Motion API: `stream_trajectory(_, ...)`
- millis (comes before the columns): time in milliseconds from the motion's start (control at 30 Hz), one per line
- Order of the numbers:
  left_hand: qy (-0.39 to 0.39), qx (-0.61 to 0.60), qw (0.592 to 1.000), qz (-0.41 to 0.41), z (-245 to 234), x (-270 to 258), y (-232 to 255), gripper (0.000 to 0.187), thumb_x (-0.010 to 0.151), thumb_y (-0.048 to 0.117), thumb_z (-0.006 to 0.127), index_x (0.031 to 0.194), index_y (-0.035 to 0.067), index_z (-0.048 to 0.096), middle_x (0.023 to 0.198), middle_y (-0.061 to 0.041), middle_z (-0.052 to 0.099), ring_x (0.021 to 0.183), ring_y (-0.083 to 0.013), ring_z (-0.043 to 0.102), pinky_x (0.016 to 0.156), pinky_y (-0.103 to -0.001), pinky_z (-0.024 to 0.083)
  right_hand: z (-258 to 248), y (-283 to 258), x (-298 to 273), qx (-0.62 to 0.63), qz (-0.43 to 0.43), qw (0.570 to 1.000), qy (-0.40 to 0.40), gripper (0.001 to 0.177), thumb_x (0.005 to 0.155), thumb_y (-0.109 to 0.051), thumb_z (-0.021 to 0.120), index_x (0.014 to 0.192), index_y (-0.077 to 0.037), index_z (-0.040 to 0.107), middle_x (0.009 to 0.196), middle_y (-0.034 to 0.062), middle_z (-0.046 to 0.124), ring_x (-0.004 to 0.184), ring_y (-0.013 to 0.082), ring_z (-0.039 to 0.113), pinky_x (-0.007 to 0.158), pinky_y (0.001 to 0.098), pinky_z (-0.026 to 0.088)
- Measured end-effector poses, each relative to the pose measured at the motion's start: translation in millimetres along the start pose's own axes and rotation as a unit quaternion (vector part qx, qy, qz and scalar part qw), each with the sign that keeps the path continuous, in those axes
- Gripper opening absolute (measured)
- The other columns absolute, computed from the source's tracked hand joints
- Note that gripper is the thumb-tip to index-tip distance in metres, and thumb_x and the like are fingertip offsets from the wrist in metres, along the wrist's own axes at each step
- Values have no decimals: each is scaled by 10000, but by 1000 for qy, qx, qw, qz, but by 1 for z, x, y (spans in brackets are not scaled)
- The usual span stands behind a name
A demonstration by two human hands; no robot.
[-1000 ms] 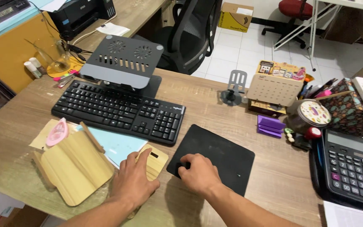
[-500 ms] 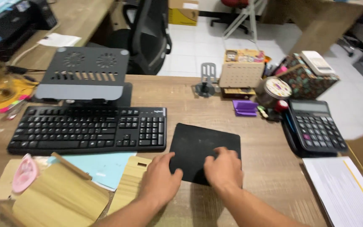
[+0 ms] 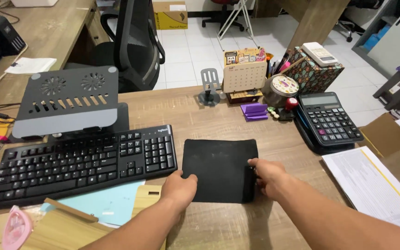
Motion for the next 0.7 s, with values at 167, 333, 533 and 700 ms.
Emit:
stream_trajectory(167, 2, 9, 1000, 11, 0, 11, -7, 680, 885, 326, 628, 1515, 122, 472, 1535, -134, 513, 1416, -308, 503, 1164, -391, 404, 8, -18, -42, 4, -59, 998, -18, 354, 902, -244, 747, 1199, -50, 743, 1077, 126, 724, 919, 248, 632, 867, 429, 528)
stream_trajectory(333, 48, 4, 999, 25, 5, 6, 10, 631, 856, 325, 638, 1460, 164, 550, 1423, -144, 647, 1335, -314, 595, 1126, -393, 460, -9, -36, -58, 7, -153, 987, -41, 437, 943, -262, 716, 1336, -116, 594, 1222, 82, 692, 1110, 210, 645, 946, 365, 495)
stream_trajectory(533, 59, -61, 995, 44, 38, 37, 49, 699, 869, 493, 698, 1457, 151, 539, 1417, -166, 604, 1313, -332, 573, 1083, -450, 470, -65, -71, -59, 74, -254, 952, -155, 379, 930, -266, 671, 1245, -57, 709, 1137, 96, 767, 994, 201, 701, 872, 354, 554)
stream_trajectory(700, -277, -221, 933, -67, 99, 9, 117, 703, 931, 670, 547, 1456, 223, 407, 1336, -55, 647, 1181, -261, 607, 1025, -529, 474, -142, -81, -81, 234, -179, 935, -198, 350, 917, -300, 653, 1227, -138, 670, 1164, 18, 720, 1010, 180, 693, 886, 411, 560)
Point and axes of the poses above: each hand's wrist, its own x-axis towards the middle knuckle, its own z-axis out of the palm, y = z × x, the point moved 3 cm from there along x, towards the middle knuckle
